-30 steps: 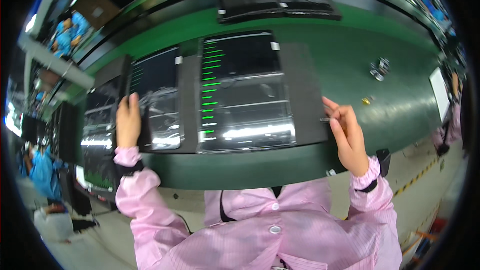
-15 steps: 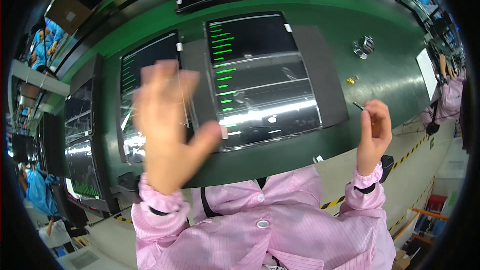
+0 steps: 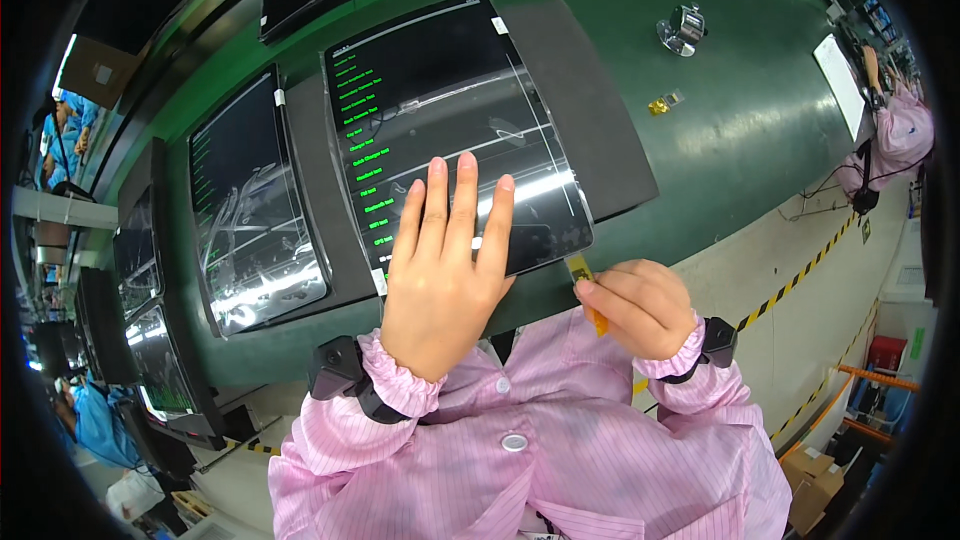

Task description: The worker is testing the screens and hardware functionality of multiple tablet devices by swiping, tapping icons, and observing the display outputs on an industrial assembly line.

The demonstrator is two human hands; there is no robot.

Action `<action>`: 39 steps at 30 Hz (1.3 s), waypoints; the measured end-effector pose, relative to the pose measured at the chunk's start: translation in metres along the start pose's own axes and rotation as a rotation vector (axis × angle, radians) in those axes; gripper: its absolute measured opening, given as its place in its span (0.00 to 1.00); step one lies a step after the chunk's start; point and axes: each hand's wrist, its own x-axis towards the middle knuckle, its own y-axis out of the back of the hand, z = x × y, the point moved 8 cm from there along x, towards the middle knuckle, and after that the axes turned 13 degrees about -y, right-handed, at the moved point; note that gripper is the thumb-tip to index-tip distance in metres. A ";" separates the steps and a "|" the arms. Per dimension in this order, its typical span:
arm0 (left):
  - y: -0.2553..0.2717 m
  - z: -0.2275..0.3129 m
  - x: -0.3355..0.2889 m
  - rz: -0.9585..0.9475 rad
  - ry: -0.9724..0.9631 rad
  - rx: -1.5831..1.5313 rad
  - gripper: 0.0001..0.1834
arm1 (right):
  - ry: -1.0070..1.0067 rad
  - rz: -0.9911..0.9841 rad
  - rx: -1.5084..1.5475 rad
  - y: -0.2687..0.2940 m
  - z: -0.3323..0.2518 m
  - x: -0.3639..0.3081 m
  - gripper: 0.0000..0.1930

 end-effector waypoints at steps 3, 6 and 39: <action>0.002 -0.001 0.001 0.021 0.005 0.004 0.48 | 0.032 0.006 -0.013 -0.002 -0.003 -0.003 0.23; 0.003 0.000 0.002 0.033 -0.001 0.002 0.47 | 0.036 -0.022 -0.054 -0.005 -0.002 -0.002 0.23; 0.001 0.017 0.013 0.168 -0.030 -0.176 0.32 | -0.494 0.020 -0.013 -0.002 0.044 0.011 0.24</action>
